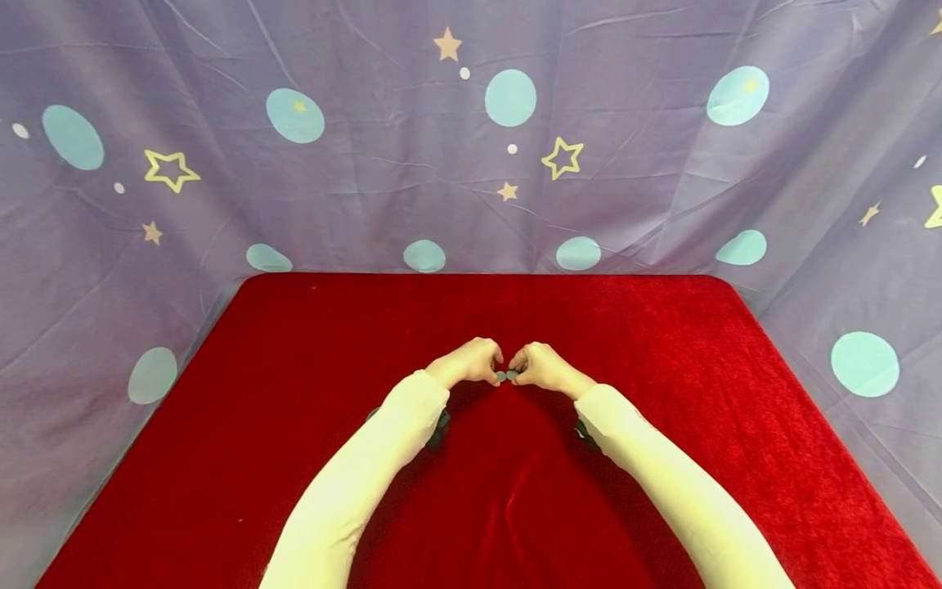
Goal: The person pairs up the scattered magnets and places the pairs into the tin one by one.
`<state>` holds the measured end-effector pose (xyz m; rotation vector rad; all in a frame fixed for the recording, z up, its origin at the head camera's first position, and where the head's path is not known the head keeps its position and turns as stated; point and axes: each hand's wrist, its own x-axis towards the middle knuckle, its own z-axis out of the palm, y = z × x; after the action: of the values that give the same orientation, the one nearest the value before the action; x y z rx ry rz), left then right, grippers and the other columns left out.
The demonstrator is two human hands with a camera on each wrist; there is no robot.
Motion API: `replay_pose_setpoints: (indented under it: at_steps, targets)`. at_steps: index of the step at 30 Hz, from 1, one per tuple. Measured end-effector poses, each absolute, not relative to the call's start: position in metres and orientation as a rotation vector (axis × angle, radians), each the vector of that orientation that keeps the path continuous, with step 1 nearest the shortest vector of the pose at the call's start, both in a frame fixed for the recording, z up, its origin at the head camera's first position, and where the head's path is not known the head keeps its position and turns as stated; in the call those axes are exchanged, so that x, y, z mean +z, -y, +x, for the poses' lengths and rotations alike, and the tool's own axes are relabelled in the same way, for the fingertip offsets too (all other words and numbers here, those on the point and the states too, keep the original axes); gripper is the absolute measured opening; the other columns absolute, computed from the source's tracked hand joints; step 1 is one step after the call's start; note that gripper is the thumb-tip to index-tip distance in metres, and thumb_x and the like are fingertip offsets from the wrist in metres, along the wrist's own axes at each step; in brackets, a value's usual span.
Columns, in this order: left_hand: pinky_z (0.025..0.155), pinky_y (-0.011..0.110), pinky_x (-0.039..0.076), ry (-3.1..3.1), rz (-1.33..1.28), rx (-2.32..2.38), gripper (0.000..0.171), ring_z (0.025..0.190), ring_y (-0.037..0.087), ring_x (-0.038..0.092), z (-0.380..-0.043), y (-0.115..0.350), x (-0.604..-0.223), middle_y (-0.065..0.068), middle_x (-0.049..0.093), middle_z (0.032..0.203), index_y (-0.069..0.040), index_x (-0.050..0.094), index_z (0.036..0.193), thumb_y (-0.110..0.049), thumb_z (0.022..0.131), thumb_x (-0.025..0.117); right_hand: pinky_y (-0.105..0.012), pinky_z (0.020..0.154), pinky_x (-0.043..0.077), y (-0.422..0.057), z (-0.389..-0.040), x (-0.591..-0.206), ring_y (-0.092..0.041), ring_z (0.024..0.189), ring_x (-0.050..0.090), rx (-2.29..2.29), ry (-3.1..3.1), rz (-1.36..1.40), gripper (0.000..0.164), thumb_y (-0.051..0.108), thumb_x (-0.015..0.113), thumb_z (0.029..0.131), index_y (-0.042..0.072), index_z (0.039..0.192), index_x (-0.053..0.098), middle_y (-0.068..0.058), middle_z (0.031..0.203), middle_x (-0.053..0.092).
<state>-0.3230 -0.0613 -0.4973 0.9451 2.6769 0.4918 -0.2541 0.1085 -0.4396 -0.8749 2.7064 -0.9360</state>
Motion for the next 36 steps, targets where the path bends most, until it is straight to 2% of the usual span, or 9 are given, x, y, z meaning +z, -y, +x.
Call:
replay_pose_setpoints:
  at_steps: [2, 4, 6, 9, 11, 13, 19, 29, 36]
  targets:
    - [0.060, 0.021, 0.045, -2.645, 0.916, 0.511, 0.045, 0.068, 0.008, 0.056, -0.326, 0.064, -0.495, -0.003, 0.062, 0.078, -0.006, 0.064, 0.100, -0.031, 0.065, 0.078, -0.022, 0.061, 0.050, -0.109, -0.253, -0.439, -0.014, 0.069, 0.062, -0.942, -2.710, -0.869, 0.013, 0.001, 0.071, 0.068, -0.001, 0.081, 0.070, -0.006, 0.077, 0.068]
    - [0.065, 0.024, 0.047, -2.633, 0.835, 0.529, 0.044, 0.076, 0.013, 0.059, -0.303, 0.064, -0.461, 0.003, 0.064, 0.085, -0.004, 0.062, 0.105, -0.026, 0.069, 0.076, -0.022, 0.062, 0.050, -0.108, -0.253, -0.438, -0.014, 0.069, 0.061, -0.948, -2.712, -0.868, 0.014, 0.000, 0.071, 0.068, -0.001, 0.081, 0.069, -0.007, 0.077, 0.068]
    - [0.065, 0.021, 0.046, -2.634, 0.782, 0.559, 0.039, 0.081, 0.021, 0.059, -0.263, 0.064, -0.403, 0.011, 0.064, 0.090, 0.002, 0.060, 0.107, -0.016, 0.074, 0.072, -0.022, 0.061, 0.049, -0.108, -0.252, -0.438, -0.013, 0.068, 0.061, -0.956, -2.713, -0.869, 0.013, 0.000, 0.071, 0.068, -0.002, 0.081, 0.069, -0.007, 0.077, 0.067]
    - [0.065, 0.021, 0.045, -2.667, 0.829, 0.600, 0.035, 0.081, 0.022, 0.059, -0.237, 0.073, -0.367, 0.015, 0.064, 0.089, 0.005, 0.060, 0.106, -0.012, 0.077, 0.068, -0.022, 0.062, 0.049, -0.108, -0.252, -0.438, -0.013, 0.068, 0.061, -0.965, -2.715, -0.866, 0.013, 0.000, 0.070, 0.068, -0.002, 0.081, 0.069, -0.007, 0.076, 0.067]
    - [0.065, 0.020, 0.045, -2.686, 0.889, 0.626, 0.033, 0.079, 0.020, 0.058, -0.234, 0.081, -0.362, 0.013, 0.064, 0.086, 0.005, 0.061, 0.104, -0.013, 0.077, 0.067, -0.023, 0.062, 0.049, -0.107, -0.252, -0.438, -0.013, 0.069, 0.061, -0.973, -2.715, -0.854, 0.013, 0.000, 0.071, 0.068, -0.002, 0.081, 0.069, -0.007, 0.077, 0.067]
    - [0.070, 0.025, 0.047, -2.703, 0.918, 0.647, 0.033, 0.078, 0.017, 0.058, -0.243, 0.089, -0.375, 0.010, 0.064, 0.084, 0.002, 0.062, 0.104, -0.017, 0.077, 0.068, -0.023, 0.063, 0.050, -0.107, -0.251, -0.438, -0.014, 0.070, 0.061, -0.972, -2.718, -0.840, 0.015, 0.001, 0.071, 0.069, -0.002, 0.083, 0.068, -0.007, 0.078, 0.067]
    - [0.069, 0.025, 0.048, -2.750, 0.920, 0.730, 0.032, 0.075, 0.016, 0.059, -0.231, 0.110, -0.367, 0.007, 0.063, 0.081, 0.001, 0.063, 0.103, -0.018, 0.078, 0.067, -0.027, 0.068, 0.050, -0.104, -0.249, -0.438, -0.019, 0.076, 0.061, -0.965, -2.730, -0.815, 0.020, 0.003, 0.071, 0.070, -0.003, 0.089, 0.067, -0.008, 0.082, 0.067]
    - [0.073, 0.036, 0.049, -2.788, 0.925, 0.949, 0.029, 0.079, 0.020, 0.060, -0.205, 0.153, -0.358, 0.012, 0.063, 0.087, 0.002, 0.061, 0.103, -0.013, 0.079, 0.066, -0.026, 0.069, 0.049, -0.099, -0.251, -0.442, -0.019, 0.078, 0.059, -0.941, -2.736, -0.859, 0.026, 0.005, 0.073, 0.068, -0.002, 0.092, 0.067, -0.007, 0.084, 0.066]
    - [0.072, 0.039, 0.048, -2.839, 0.882, 1.044, 0.029, 0.083, 0.027, 0.059, -0.191, 0.178, -0.361, 0.008, 0.062, 0.088, 0.000, 0.062, 0.103, -0.012, 0.077, 0.067, -0.025, 0.069, 0.049, -0.096, -0.249, -0.438, -0.019, 0.078, 0.059, -0.883, -2.732, -0.879, 0.028, 0.005, 0.072, 0.068, -0.003, 0.094, 0.066, -0.008, 0.085, 0.066]
